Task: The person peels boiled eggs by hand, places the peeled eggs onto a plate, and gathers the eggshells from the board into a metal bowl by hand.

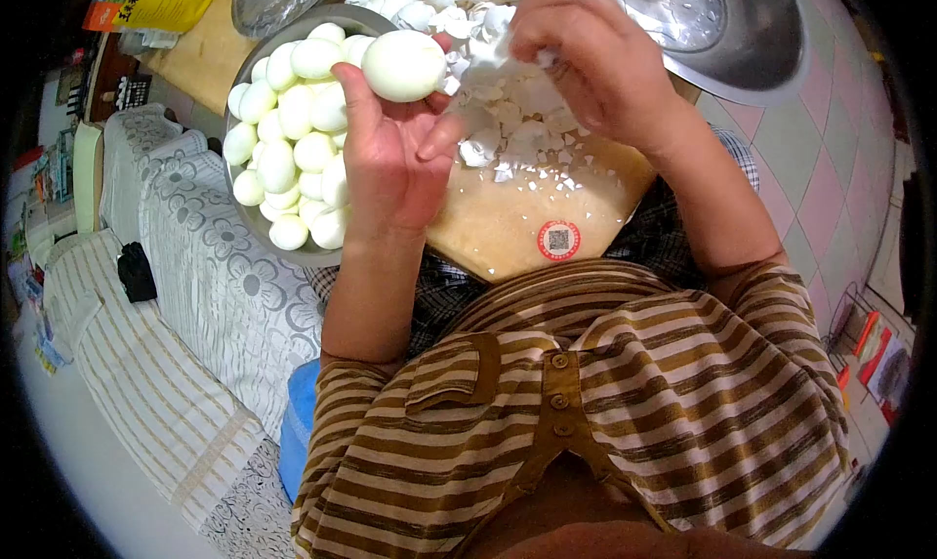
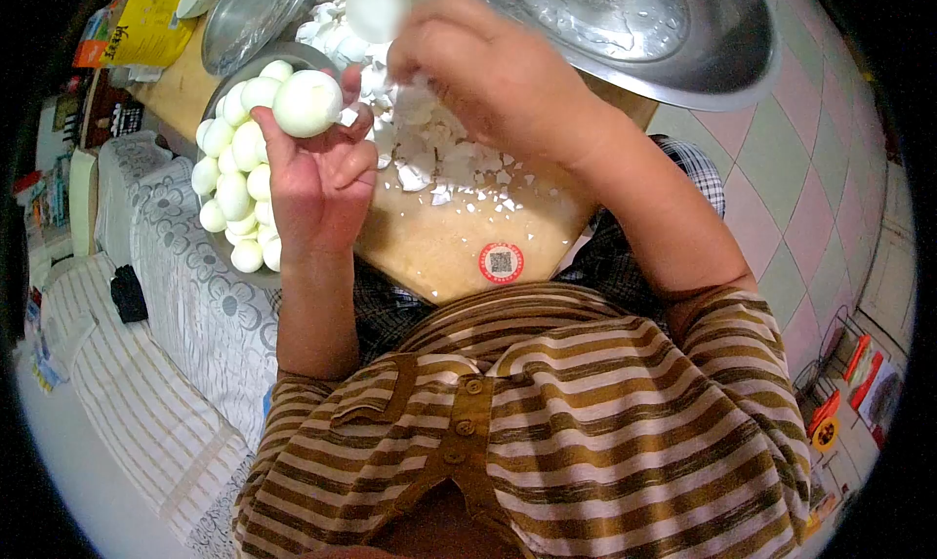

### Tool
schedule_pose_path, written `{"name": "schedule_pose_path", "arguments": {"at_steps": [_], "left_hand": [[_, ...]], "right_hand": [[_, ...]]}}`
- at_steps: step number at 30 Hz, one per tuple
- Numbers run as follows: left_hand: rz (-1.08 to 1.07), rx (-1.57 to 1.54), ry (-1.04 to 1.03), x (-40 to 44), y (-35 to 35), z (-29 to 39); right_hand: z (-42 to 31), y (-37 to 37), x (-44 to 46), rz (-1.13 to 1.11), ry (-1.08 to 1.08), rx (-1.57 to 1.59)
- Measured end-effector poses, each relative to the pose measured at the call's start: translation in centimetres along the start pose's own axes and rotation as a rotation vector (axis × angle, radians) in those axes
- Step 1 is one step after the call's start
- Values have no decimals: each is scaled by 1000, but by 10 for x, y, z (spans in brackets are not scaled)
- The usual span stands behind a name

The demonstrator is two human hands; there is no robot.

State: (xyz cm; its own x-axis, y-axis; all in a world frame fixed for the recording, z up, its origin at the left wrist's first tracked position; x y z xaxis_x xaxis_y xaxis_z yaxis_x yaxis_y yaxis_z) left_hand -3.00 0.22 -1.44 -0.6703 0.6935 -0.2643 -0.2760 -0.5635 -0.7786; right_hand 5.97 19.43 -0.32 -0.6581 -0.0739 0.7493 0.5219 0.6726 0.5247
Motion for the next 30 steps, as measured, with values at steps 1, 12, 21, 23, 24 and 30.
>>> {"name": "schedule_pose_path", "arguments": {"at_steps": [1, 12, 21, 23, 24, 30], "left_hand": [[0, -1, -1, 0, 2, 1], [-68, 189, -82, 0, -9, 1], [52, 676, -309, -9, -25, -3], [68, 747, -327, -12, -29, -4], [85, 820, -346, -13, -30, -4], [27, 779, -384, -11, -25, -6]], "right_hand": [[6, 1, -1, 39, -6, -2], [-3, -18, -1, 21, -252, -125], [-15, -7, 5, 33, -356, 36], [-17, -8, 7, 49, -411, 239], [-17, -8, 6, 49, -412, 238], [-17, -8, 7, 23, -307, 154]]}}
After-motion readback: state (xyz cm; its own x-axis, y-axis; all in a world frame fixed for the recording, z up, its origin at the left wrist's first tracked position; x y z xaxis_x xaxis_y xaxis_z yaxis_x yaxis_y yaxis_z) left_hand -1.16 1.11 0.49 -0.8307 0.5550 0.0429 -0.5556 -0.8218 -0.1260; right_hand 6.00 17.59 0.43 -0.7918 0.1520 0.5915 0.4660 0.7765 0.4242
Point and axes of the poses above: each hand's wrist, its own x-axis towards the middle knuckle, its own y-axis out of the back of the hand, z = x × y, the point moved 1 cm from there along x, towards the middle knuckle, and after that the axes turned 1 degree about z, right-handed, at the moved point
